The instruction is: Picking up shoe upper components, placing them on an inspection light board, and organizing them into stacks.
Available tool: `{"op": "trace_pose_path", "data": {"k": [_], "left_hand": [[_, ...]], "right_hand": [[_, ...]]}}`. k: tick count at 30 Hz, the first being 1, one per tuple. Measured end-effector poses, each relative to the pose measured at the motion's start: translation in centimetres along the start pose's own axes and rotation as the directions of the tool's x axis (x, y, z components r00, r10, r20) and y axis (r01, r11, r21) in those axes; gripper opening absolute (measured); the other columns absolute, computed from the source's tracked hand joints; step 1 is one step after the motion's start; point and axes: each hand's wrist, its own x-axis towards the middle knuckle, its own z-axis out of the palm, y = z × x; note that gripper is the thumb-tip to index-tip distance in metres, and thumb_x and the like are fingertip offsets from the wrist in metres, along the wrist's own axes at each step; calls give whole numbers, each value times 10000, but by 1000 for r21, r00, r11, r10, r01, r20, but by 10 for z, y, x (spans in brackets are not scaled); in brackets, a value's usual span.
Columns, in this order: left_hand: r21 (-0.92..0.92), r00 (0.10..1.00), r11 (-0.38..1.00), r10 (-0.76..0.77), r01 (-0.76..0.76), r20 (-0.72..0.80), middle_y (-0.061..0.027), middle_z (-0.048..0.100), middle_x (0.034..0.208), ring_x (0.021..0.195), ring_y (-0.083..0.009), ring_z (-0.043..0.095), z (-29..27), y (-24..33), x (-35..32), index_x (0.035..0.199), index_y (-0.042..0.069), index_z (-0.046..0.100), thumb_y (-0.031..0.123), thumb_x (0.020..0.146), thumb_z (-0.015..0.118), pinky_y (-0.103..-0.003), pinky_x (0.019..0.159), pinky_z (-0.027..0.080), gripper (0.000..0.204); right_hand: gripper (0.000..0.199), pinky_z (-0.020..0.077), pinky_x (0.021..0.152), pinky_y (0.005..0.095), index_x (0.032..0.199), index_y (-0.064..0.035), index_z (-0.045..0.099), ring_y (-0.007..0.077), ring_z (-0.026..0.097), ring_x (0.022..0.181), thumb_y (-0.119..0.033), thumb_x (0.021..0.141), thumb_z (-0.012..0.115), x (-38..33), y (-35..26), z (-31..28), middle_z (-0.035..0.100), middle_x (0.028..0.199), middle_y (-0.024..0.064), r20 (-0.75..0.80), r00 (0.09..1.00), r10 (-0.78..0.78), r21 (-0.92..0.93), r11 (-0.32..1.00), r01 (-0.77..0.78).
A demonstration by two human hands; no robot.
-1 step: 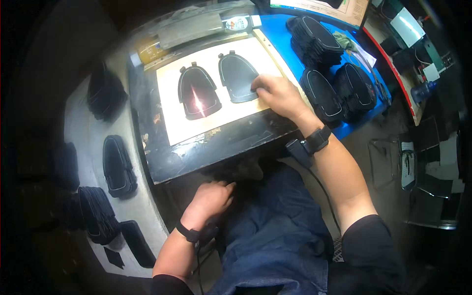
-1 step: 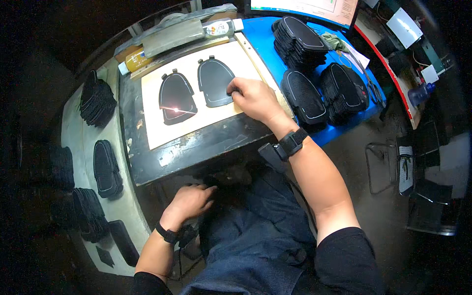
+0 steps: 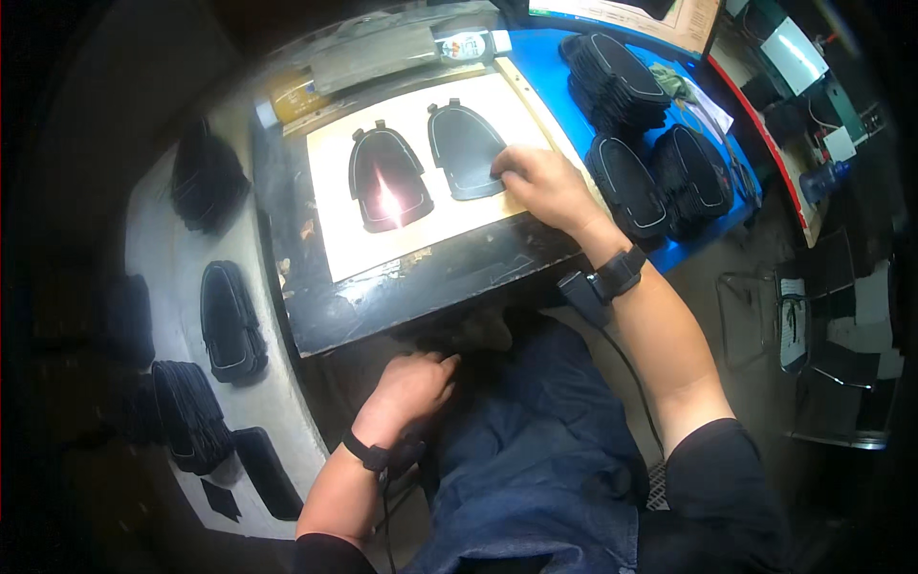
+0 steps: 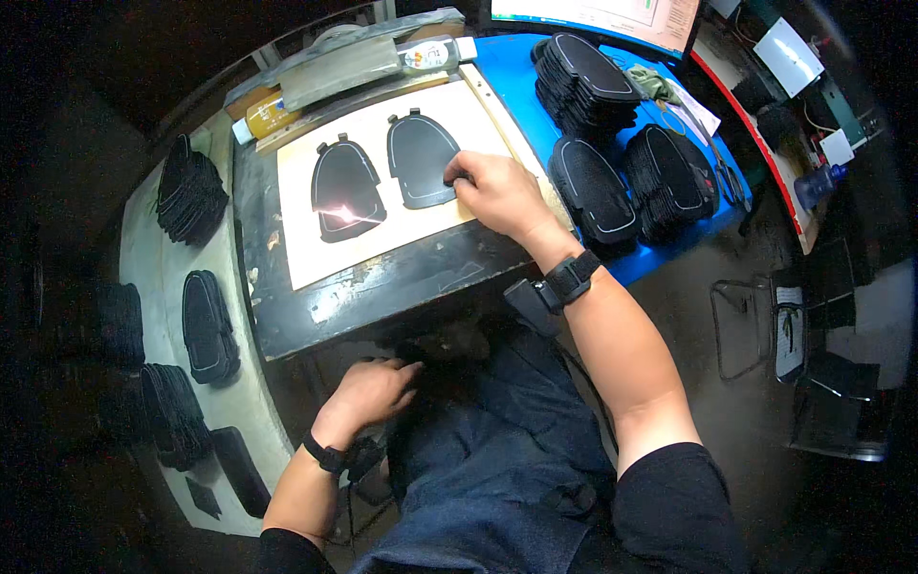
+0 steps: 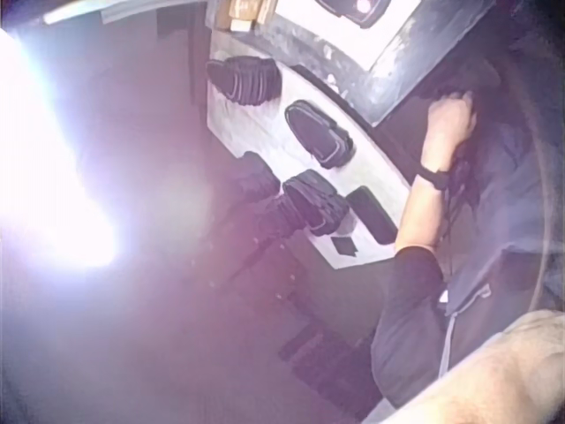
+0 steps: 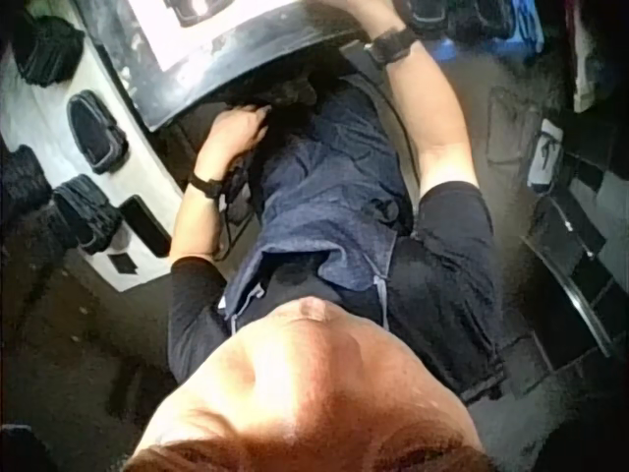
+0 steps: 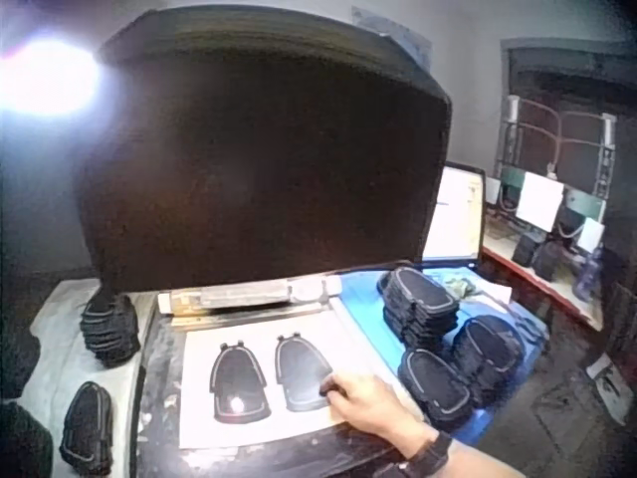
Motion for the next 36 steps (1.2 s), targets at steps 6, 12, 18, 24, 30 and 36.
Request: {"op": "trace_pose_path", "data": {"k": [6,12,18,24,30,36], "left_hand": [[0,1000,1000,-3,3,1,-144,693,1026,927,-340,677,4,0,0,1304,89,605,274,884,639,-446,786,554,461],[8,1000,1000,-1,1,10,-139,696,1040,938,-331,679,5,2,1,1293,81,613,267,879,641,-443,808,553,455],[23,1000,1000,11,-11,-2,-142,696,1041,936,-330,677,7,2,1,1297,78,611,265,881,632,-445,812,551,456],[20,1000,1000,24,-24,2,-165,690,1035,936,-357,669,5,-1,1,1306,71,599,251,881,626,-450,815,548,462],[-56,999,998,-27,25,-39,-190,680,1058,953,-376,657,9,-6,10,1287,58,596,230,878,621,-467,829,539,445],[-106,990,992,50,-64,-129,-197,654,1108,1004,-397,628,13,26,1,1233,50,620,200,905,618,-468,874,513,361]], "right_hand": [[198,541,780,379,992,-97,720,275,703,863,-141,850,590,-1,-3,-3,730,904,105,26,998,59,76,995,-61],[201,537,754,356,980,-108,740,244,697,800,-148,851,592,3,-2,-2,729,873,94,75,989,129,73,988,-134],[193,536,758,364,971,-113,742,248,700,809,-156,848,599,0,-6,-4,727,869,99,75,987,142,22,989,-144],[123,533,745,439,945,-117,688,331,683,867,-155,853,614,-8,-22,0,706,879,151,-67,995,71,-196,977,-83],[120,534,707,438,949,-92,695,340,685,822,-122,864,615,-85,-30,-39,702,863,136,-184,979,91,-150,981,-120],[119,548,698,379,943,-47,694,335,699,812,-41,850,620,-185,6,-79,700,890,165,-273,945,180,175,975,-135]]}}
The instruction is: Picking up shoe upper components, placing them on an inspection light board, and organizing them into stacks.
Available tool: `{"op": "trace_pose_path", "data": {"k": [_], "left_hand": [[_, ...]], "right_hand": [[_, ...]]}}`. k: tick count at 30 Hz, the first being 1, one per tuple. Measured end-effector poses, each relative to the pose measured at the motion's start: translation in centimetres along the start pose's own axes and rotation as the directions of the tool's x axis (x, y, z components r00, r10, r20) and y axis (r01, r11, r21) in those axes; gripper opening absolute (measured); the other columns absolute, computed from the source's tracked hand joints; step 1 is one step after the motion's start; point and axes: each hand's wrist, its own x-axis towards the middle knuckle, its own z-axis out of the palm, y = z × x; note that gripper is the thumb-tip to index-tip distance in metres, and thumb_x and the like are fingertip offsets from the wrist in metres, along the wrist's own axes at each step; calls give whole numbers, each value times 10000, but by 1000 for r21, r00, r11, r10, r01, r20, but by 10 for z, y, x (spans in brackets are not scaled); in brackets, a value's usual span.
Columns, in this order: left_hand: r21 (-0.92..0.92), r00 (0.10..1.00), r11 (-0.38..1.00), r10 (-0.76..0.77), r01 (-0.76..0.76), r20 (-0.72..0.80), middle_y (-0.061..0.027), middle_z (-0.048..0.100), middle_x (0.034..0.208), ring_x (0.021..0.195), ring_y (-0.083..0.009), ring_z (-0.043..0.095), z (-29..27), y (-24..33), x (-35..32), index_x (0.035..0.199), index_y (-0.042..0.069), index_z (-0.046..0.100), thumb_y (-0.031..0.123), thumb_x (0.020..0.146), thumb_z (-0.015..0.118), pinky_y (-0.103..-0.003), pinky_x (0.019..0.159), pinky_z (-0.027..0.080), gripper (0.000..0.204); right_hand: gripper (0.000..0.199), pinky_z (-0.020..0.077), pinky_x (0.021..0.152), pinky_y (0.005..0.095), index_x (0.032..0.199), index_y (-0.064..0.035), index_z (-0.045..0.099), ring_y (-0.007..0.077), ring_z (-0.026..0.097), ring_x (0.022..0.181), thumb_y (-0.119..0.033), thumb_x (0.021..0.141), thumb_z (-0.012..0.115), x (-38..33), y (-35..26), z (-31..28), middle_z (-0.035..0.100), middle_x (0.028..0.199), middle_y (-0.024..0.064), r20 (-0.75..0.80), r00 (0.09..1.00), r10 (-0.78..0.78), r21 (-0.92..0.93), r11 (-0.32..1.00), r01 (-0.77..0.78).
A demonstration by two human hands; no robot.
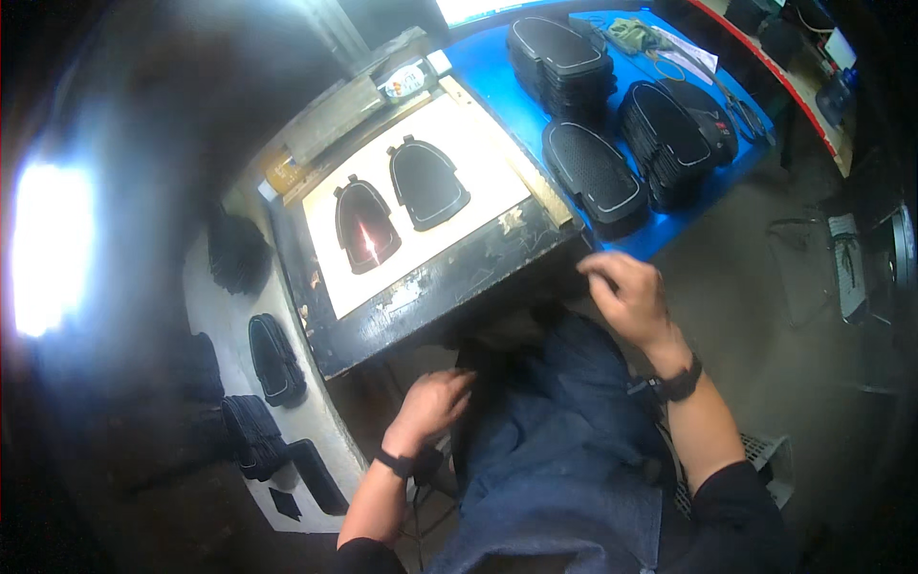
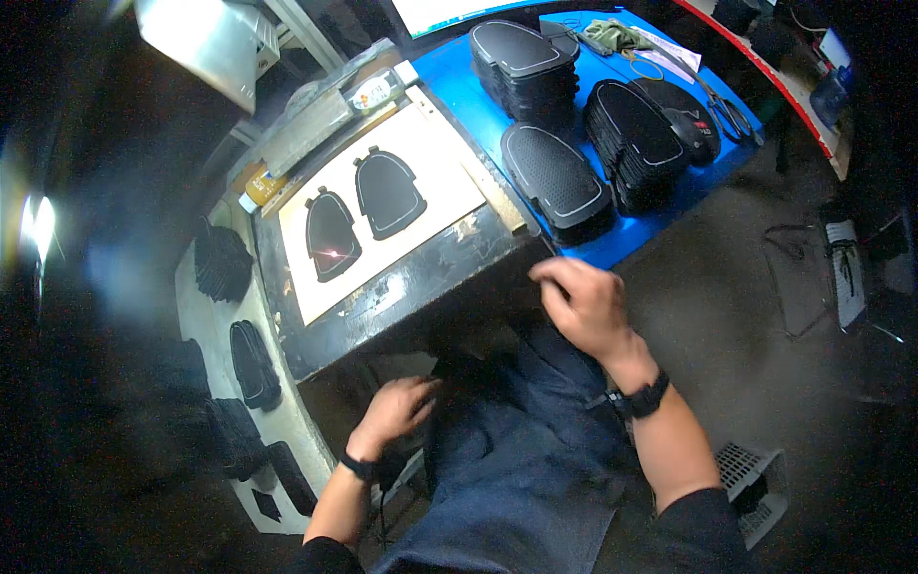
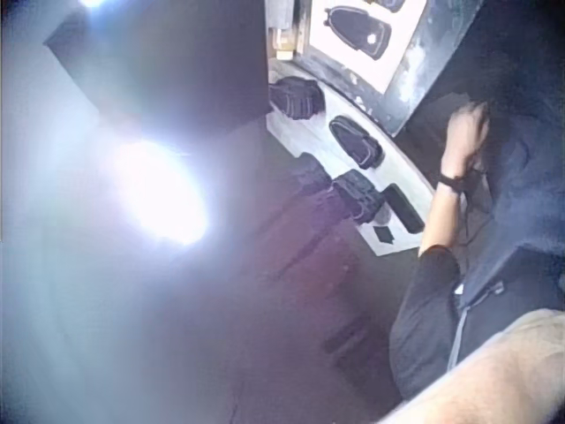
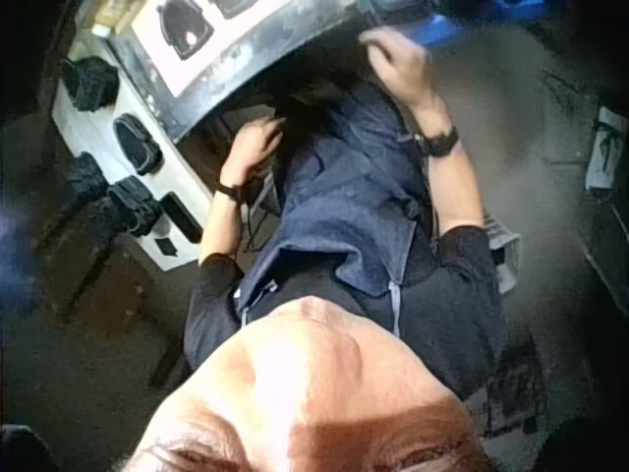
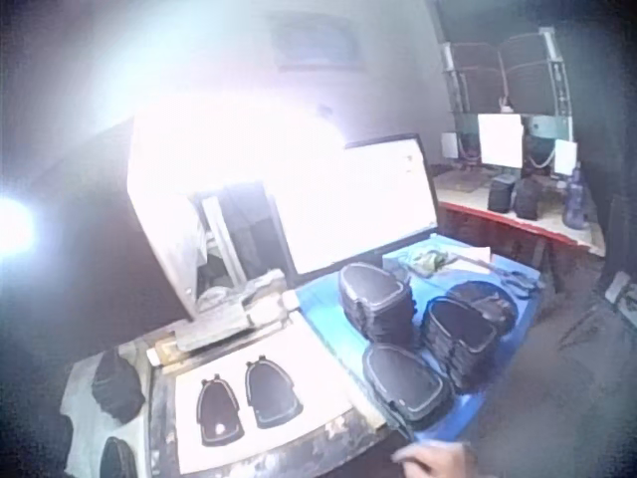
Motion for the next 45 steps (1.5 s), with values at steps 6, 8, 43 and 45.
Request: {"op": "trace_pose_path", "data": {"k": [6,8,43,45], "left_hand": [[172,935,940,-246,295,-256,-152,629,1272,1230,-369,561,-33,38,-66,1172,46,651,69,823,677,-500,1071,421,350],[236,870,864,-355,445,-344,-133,633,1270,1255,-356,542,-36,44,-94,1149,62,670,72,773,680,-515,1093,396,376],[554,732,596,-680,581,-36,-33,638,1266,1353,-275,471,-14,23,-126,1021,159,736,426,690,711,-610,1142,253,426],[592,719,579,-695,561,0,-30,626,1291,1370,-271,456,-15,24,-123,1034,162,735,443,698,709,-603,1144,248,439]], "right_hand": [[159,507,637,314,980,-11,697,222,666,713,-5,854,600,-62,46,-32,695,867,139,-31,940,341,59,939,-339],[129,469,590,288,950,-8,690,174,616,650,-14,857,601,-60,55,-36,656,796,105,-100,952,288,80,956,-281],[118,415,530,372,764,-82,553,226,541,552,-136,859,599,77,89,-31,539,688,46,122,964,-237,250,947,202],[136,421,551,377,777,-94,557,223,549,576,-165,884,603,84,71,-6,545,712,40,-328,942,69,391,918,69]]}}
